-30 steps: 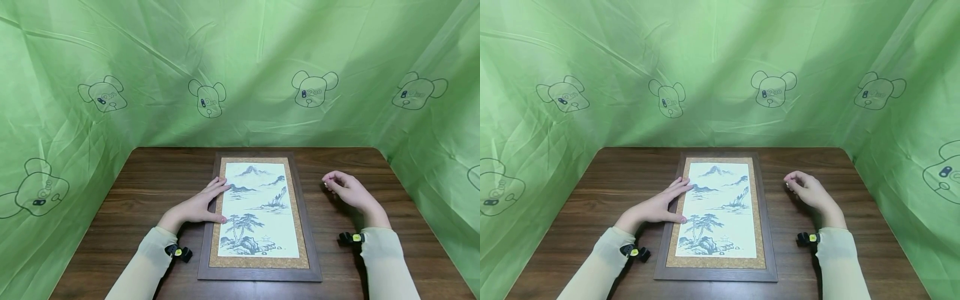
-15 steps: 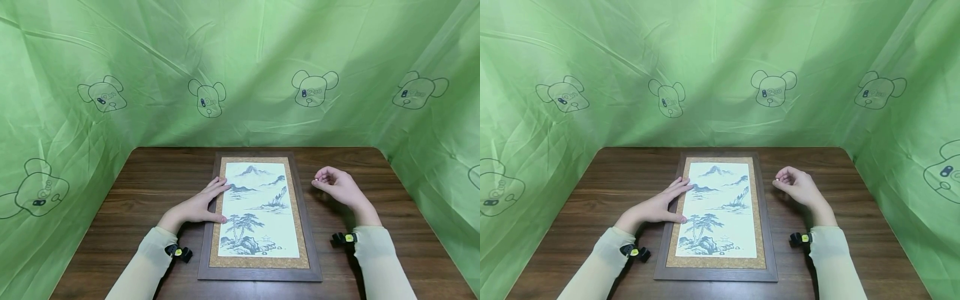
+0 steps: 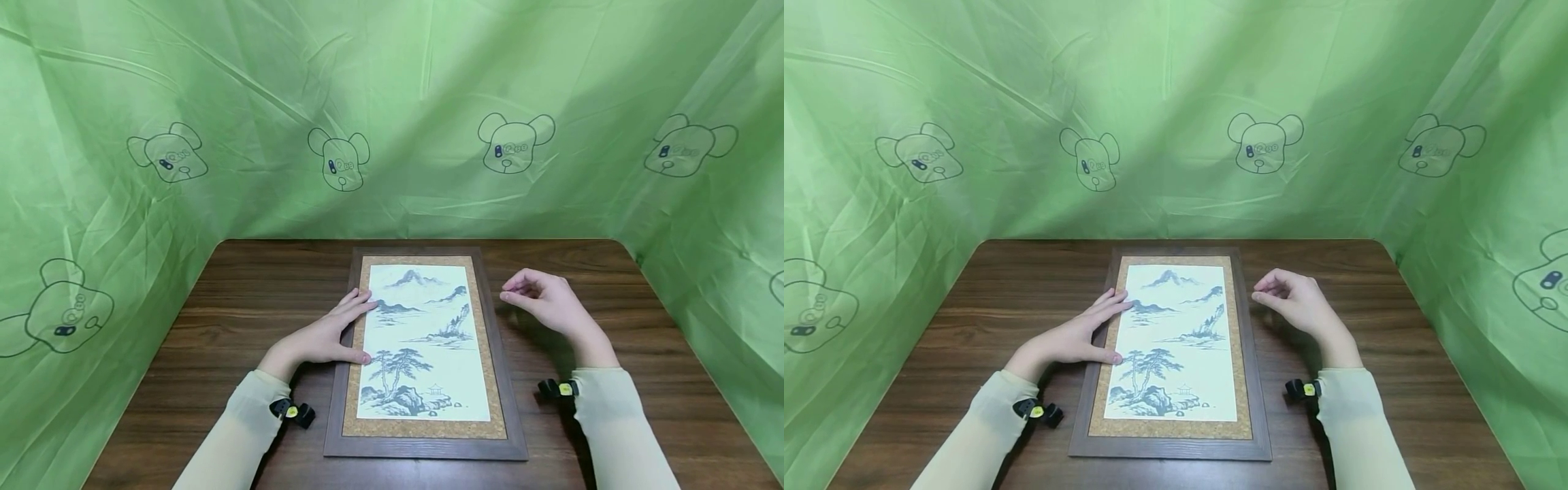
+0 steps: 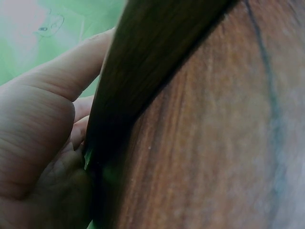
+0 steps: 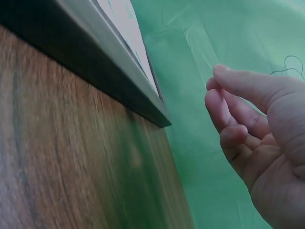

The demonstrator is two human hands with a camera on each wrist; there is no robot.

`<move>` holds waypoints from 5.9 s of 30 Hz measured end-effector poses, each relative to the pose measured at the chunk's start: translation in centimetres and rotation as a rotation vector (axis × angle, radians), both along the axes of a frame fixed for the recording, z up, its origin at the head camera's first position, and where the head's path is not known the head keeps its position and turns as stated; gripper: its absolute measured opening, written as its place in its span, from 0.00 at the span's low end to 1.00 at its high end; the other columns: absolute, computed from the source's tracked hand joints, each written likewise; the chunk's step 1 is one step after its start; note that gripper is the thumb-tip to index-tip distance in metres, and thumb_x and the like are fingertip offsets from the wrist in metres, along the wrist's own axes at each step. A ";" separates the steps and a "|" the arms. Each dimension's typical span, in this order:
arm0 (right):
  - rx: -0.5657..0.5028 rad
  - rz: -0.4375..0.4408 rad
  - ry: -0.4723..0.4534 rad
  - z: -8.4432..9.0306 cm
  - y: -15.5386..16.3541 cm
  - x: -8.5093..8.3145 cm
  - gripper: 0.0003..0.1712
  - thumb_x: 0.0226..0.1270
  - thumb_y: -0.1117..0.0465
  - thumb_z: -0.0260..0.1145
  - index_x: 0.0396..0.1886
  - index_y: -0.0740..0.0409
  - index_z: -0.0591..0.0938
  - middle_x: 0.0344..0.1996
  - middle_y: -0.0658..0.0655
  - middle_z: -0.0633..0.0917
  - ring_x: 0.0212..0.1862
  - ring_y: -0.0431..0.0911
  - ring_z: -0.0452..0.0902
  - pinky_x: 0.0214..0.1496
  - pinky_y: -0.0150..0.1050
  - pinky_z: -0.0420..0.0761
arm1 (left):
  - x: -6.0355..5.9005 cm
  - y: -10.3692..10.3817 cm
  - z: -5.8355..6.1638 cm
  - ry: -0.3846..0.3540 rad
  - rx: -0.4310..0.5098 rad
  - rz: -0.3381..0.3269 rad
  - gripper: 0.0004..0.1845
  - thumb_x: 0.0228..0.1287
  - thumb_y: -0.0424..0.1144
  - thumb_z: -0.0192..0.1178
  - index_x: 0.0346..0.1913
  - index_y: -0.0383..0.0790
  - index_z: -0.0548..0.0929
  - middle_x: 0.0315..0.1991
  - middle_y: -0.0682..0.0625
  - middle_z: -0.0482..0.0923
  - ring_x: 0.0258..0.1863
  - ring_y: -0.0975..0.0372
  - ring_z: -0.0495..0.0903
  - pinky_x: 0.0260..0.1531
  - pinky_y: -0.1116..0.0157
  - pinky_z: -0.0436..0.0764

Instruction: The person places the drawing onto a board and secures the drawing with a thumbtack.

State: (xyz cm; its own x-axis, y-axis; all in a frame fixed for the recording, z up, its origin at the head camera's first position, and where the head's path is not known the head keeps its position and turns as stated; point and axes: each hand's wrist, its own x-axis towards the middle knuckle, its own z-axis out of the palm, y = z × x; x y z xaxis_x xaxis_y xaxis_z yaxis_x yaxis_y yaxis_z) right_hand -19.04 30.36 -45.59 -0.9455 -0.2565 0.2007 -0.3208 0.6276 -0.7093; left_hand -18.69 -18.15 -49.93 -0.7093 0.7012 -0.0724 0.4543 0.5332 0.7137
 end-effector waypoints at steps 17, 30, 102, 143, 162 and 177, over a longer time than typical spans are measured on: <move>-0.086 0.021 -0.023 -0.3 -2.7 0.1 0.04 0.73 0.59 0.79 0.38 0.48 0.89 0.32 0.48 0.91 0.32 0.44 0.82 0.32 0.35 0.80 | -0.1 -0.1 -0.1 -0.003 0.007 0.001 0.59 0.64 0.61 0.79 0.90 0.52 0.56 0.91 0.52 0.39 0.89 0.52 0.29 0.81 0.34 0.50; -0.094 0.053 -0.032 0.0 -5.9 -2.3 0.04 0.72 0.59 0.80 0.40 0.49 0.90 0.35 0.47 0.91 0.34 0.46 0.84 0.35 0.35 0.81 | 0.0 -0.2 0.2 -0.012 0.013 0.007 0.60 0.63 0.58 0.81 0.90 0.48 0.57 0.91 0.50 0.40 0.89 0.52 0.30 0.82 0.36 0.48; 0.100 0.160 -0.098 -2.3 -13.3 -11.4 0.02 0.74 0.57 0.77 0.41 0.49 0.92 0.36 0.48 0.90 0.37 0.46 0.81 0.42 0.44 0.80 | -0.1 0.3 0.3 -0.033 0.003 0.011 0.59 0.63 0.57 0.81 0.90 0.50 0.57 0.91 0.50 0.40 0.89 0.52 0.29 0.83 0.37 0.47; 0.160 0.227 -0.071 -2.4 -13.1 -12.0 0.02 0.71 0.59 0.80 0.40 0.47 0.97 0.42 0.48 0.94 0.49 0.47 0.89 0.58 0.50 0.85 | -0.2 0.2 0.3 -0.037 0.000 0.002 0.59 0.64 0.58 0.80 0.90 0.50 0.56 0.91 0.51 0.39 0.89 0.52 0.28 0.83 0.37 0.46; 0.291 0.262 -0.076 -1.7 -13.1 -11.5 0.04 0.75 0.57 0.78 0.43 0.48 0.96 0.51 0.52 0.85 0.52 0.49 0.81 0.57 0.50 0.82 | -0.2 0.3 0.0 -0.029 0.009 0.000 0.59 0.63 0.58 0.81 0.90 0.49 0.57 0.91 0.50 0.40 0.89 0.52 0.28 0.83 0.37 0.47; 0.489 0.427 0.051 -0.8 -12.0 -10.6 0.15 0.80 0.57 0.73 0.60 0.53 0.93 0.55 0.55 0.85 0.42 0.45 0.80 0.47 0.46 0.82 | -0.4 0.5 -0.4 -0.036 0.004 -0.014 0.60 0.64 0.59 0.80 0.90 0.50 0.55 0.91 0.51 0.38 0.89 0.53 0.27 0.83 0.38 0.47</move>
